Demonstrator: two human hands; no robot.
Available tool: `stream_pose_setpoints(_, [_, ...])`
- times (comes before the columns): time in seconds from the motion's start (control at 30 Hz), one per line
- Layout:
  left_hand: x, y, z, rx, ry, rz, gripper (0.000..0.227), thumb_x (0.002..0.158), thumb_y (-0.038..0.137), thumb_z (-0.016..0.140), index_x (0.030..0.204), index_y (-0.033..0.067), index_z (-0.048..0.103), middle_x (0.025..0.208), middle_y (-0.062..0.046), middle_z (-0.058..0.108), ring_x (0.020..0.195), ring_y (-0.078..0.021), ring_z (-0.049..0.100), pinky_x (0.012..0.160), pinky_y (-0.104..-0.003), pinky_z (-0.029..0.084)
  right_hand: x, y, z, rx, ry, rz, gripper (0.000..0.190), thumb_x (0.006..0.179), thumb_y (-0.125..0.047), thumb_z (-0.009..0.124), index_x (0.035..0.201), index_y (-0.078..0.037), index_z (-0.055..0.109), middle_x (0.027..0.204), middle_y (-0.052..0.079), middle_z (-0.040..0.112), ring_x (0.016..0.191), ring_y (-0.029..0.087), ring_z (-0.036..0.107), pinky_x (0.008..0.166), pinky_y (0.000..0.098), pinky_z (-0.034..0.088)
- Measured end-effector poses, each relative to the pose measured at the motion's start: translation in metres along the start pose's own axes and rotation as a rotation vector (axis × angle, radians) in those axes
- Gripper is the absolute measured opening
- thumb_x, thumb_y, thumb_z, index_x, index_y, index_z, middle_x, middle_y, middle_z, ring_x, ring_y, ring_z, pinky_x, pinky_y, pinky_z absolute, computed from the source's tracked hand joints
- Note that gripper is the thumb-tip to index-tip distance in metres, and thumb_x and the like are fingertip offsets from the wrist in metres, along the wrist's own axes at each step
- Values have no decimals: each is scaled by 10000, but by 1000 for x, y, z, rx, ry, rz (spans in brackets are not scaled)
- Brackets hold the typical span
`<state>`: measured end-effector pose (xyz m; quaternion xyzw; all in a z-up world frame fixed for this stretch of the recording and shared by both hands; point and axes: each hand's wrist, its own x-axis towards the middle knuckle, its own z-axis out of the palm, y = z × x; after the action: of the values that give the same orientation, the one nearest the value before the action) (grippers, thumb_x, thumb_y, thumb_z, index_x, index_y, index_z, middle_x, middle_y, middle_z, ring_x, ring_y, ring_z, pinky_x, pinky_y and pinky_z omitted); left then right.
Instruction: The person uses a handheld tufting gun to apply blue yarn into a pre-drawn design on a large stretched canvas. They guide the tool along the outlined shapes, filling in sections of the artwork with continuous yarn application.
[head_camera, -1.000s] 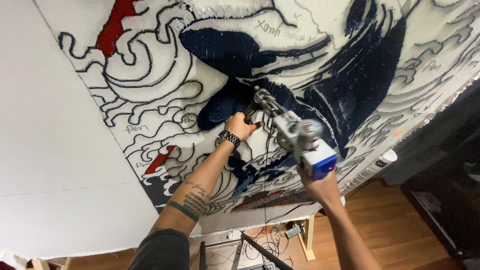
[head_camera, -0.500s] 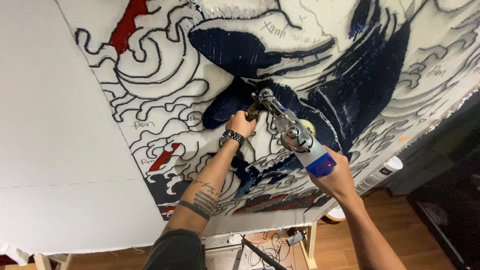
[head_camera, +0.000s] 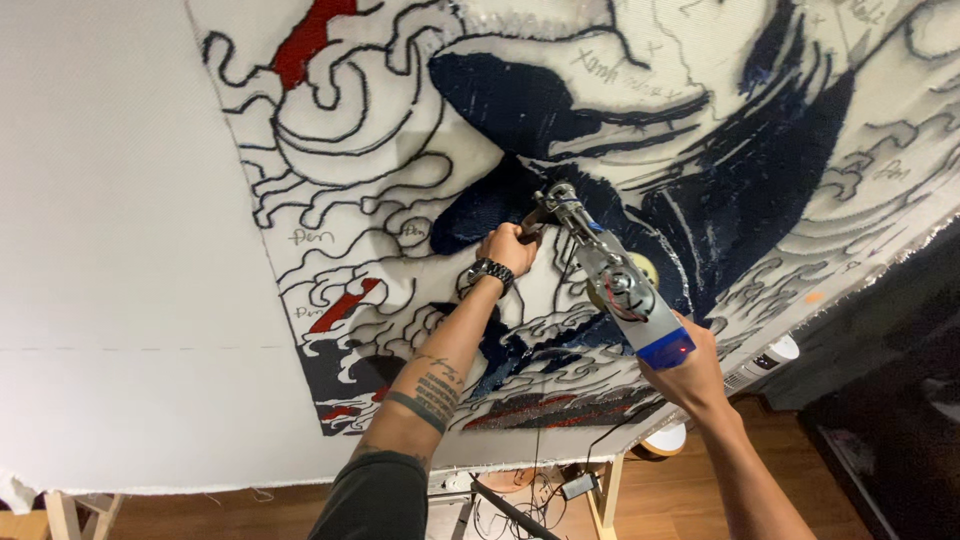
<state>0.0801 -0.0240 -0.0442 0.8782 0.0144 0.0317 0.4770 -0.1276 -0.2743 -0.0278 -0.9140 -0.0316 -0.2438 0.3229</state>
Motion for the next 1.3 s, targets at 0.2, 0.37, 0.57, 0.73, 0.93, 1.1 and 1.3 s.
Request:
stream_pose_setpoints(0.2, [3, -3, 1, 6, -51, 40, 348, 852, 508, 606, 994, 241, 778, 1086, -71, 803, 1195, -339, 705, 1053, -484, 553, -2, 6, 3, 10, 39, 5, 129, 706, -108, 687, 781, -17, 635, 648, 231, 663, 667, 370, 692, 618, 351, 492])
stream_pose_setpoints(0.37, [3, -3, 0, 4, -13, 47, 383, 845, 556, 615, 928, 220, 778, 1018, -88, 805, 1140, -345, 726, 1002, -466, 570, -3, -6, 1, -16, 13, -3, 116, 725, -94, 696, 763, 4, 648, 624, 226, 671, 607, 393, 686, 604, 412, 536])
stream_pose_setpoints(0.57, [32, -19, 17, -110, 71, 65, 350, 842, 499, 664, 828, 165, 767, 940, -143, 806, 1072, -434, 738, 969, -513, 571, 0, -19, -4, -23, 21, -11, 136, 706, -98, 678, 770, 5, 615, 606, 251, 643, 641, 424, 704, 550, 386, 493])
stream_pose_setpoints(0.73, [19, -7, 7, -71, 96, 34, 344, 833, 481, 634, 927, 178, 770, 985, -118, 806, 1085, -385, 743, 976, -465, 580, 3, -22, -5, -84, 6, -64, 179, 673, -86, 683, 827, -2, 648, 647, 245, 674, 700, 487, 709, 611, 447, 534])
stream_pose_setpoints(0.93, [33, -12, 26, -124, 120, 2, 389, 852, 475, 634, 966, 137, 790, 1035, -130, 806, 1102, -390, 737, 998, -465, 572, 11, -11, -16, -85, -22, -71, 240, 642, -87, 696, 872, -25, 672, 681, 230, 703, 715, 466, 720, 668, 462, 565])
stream_pose_setpoints(1.1, [34, -10, 45, -124, 110, 56, 475, 883, 468, 688, 1056, 41, 802, 1069, -233, 783, 1095, -450, 702, 1038, -499, 539, 18, -10, -23, -129, -51, -64, 233, 606, -96, 712, 830, -74, 652, 660, 185, 687, 711, 457, 712, 651, 373, 549])
stream_pose_setpoints(1.3, [47, -26, 55, -572, -67, -138, 414, 864, 433, 666, 946, 29, 714, 1091, -142, 777, 1054, -307, 707, 1009, -306, 505, 18, -17, -25, -135, -68, -48, 206, 623, -125, 710, 818, -83, 657, 650, 160, 695, 687, 412, 722, 653, 371, 544])
